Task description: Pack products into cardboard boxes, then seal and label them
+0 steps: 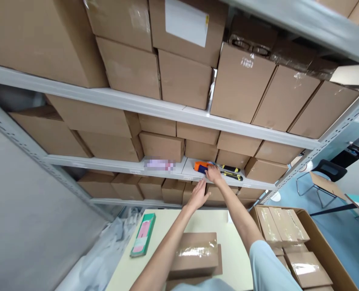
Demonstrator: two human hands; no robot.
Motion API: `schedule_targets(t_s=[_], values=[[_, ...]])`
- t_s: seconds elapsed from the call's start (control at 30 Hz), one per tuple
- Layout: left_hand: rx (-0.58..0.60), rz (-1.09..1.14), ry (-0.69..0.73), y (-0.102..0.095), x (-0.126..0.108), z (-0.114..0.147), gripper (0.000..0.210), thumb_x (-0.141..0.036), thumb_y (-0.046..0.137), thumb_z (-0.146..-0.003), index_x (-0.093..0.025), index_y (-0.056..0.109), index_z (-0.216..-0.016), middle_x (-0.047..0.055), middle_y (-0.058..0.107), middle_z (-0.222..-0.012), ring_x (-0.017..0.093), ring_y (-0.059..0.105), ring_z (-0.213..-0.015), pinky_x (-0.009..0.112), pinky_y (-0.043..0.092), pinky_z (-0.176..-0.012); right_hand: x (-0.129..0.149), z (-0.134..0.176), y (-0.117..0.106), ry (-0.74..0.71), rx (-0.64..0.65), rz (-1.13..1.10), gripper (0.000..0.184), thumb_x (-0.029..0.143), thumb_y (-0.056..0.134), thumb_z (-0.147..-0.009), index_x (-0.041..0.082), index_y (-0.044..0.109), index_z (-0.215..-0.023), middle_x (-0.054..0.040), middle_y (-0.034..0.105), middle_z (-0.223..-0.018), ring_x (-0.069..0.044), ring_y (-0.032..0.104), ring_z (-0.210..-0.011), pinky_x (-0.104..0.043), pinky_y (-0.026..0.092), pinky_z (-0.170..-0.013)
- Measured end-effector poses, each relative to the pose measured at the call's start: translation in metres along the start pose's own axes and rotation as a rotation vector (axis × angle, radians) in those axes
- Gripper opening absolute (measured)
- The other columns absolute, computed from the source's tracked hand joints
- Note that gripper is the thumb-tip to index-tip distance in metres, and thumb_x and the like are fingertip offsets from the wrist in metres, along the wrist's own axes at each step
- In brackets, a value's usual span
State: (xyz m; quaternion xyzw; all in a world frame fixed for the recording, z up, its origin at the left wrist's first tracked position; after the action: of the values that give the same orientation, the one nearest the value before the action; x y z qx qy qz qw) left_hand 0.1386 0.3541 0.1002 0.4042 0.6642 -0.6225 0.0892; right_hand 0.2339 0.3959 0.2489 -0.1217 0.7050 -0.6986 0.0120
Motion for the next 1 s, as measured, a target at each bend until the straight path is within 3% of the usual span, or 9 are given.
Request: schedule_targets(t_s=[0.17,0.23,0.33,0.47,0.6,0.7,0.77,0.87,1.0], values=[[-0.09,0.061,-0.064,0.007,0.015,0.085,0.08,-0.053,0.056,-0.105,-0.008,0.043,-0.17,0.028,0.038,-0.18,0.04,0.032,-0.171,0.062,0.033,-0.137,-0.019,0.027,0.019,0.026,-0.035,-0.039,0.059,0.028,0.041,-0.114,0.001,0.038,-0.168,-0.0296,0.046,-0.172,-0.036,0.039,-0.162,-0.053,0.023,-0.138],[-0.134,0.085,-0.17,0.008,0.033,0.138,0.082,-0.057,0.054,-0.106,-0.01,0.039,-0.173,0.026,0.038,-0.181,0.039,0.032,-0.172,0.061,0.031,-0.139,-0.033,0.061,0.038,0.059,-0.181,-0.088,0.063,0.037,0.037,-0.116,0.003,0.036,-0.17,-0.0278,0.043,-0.175,-0.035,0.036,-0.165,-0.053,0.023,-0.139],[-0.134,0.092,-0.415,0.013,0.062,0.224,0.086,-0.059,0.052,-0.107,-0.008,0.037,-0.174,0.027,0.043,-0.177,0.039,0.037,-0.169,0.061,0.032,-0.139,-0.048,0.14,0.096,0.109,-0.181,-0.187,0.065,0.043,0.03,-0.118,0.007,0.038,-0.171,-0.0241,0.042,-0.178,-0.031,0.035,-0.168,-0.053,0.023,-0.14],[-0.045,0.058,-0.628,0.028,0.067,0.299,0.091,-0.063,0.05,-0.108,-0.005,0.031,-0.175,0.031,0.044,-0.176,0.039,0.041,-0.168,0.058,0.033,-0.138,-0.042,0.256,0.181,0.196,0.06,-0.309,0.065,0.042,0.026,-0.118,0.009,0.037,-0.173,-0.0221,0.042,-0.179,-0.028,0.035,-0.169,-0.052,0.026,-0.14],[0.009,0.014,-0.614,0.049,0.037,0.302,0.103,-0.069,0.049,-0.108,-0.001,0.018,-0.178,0.033,0.027,-0.183,0.039,0.025,-0.174,0.057,0.025,-0.141,-0.023,0.311,0.23,0.305,0.202,-0.32,0.071,0.048,0.031,-0.119,0.01,0.026,-0.179,-0.0242,0.028,-0.185,-0.031,0.024,-0.175,-0.058,0.026,-0.139],[0.018,-0.036,-0.602,0.065,0.023,0.284,0.122,-0.078,0.059,-0.1,0.005,0.013,-0.176,0.038,0.014,-0.184,0.044,0.013,-0.176,0.06,0.021,-0.141,-0.018,0.31,0.247,0.407,0.218,-0.28,0.092,0.062,0.042,-0.115,0.003,0.013,-0.18,-0.032,0.015,-0.186,-0.039,0.013,-0.177,-0.063,0.027,-0.137],[0.042,-0.048,-0.682,0.076,0.028,0.277,0.135,-0.082,0.067,-0.092,0.007,0.01,-0.176,0.04,0.013,-0.183,0.047,0.015,-0.175,0.061,0.027,-0.139,-0.019,0.302,0.255,0.468,0.24,-0.245,0.108,0.07,0.049,-0.111,-0.003,0.007,-0.179,-0.0369,0.008,-0.185,-0.043,0.01,-0.176,-0.063,0.029,-0.137],[0.071,0.036,-0.855,0.092,0.05,0.281,0.14,-0.081,0.079,-0.083,0.002,0.016,-0.176,0.039,0.035,-0.177,0.048,0.043,-0.164,0.059,0.045,-0.129,-0.024,0.297,0.266,0.524,0.271,-0.241,0.123,0.079,0.056,-0.105,-0.007,0.004,-0.177,-0.0389,0.004,-0.184,-0.044,0.014,-0.176,-0.057,0.031,-0.137],[-0.005,0.303,-0.895,0.105,0.078,0.294,0.098,-0.07,0.08,-0.088,-0.012,0.051,-0.161,0.022,0.072,-0.149,0.037,0.072,-0.135,0.051,0.057,-0.117,-0.036,0.304,0.282,0.562,0.255,-0.437,0.131,0.084,0.061,-0.1,-0.001,0.0,-0.179,-0.0342,0.015,-0.185,-0.04,0.022,-0.174,-0.053,0.03,-0.139]])
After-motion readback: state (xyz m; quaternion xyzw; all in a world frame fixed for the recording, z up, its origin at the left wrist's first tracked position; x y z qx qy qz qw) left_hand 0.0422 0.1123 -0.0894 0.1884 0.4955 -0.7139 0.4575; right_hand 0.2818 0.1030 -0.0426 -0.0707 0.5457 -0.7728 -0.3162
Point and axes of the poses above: each hand's wrist, its own z-axis away from the middle knuckle, its own y-axis out of the palm, x = y × z, the point moved 6 cm from there along -z, towards the middle knuckle
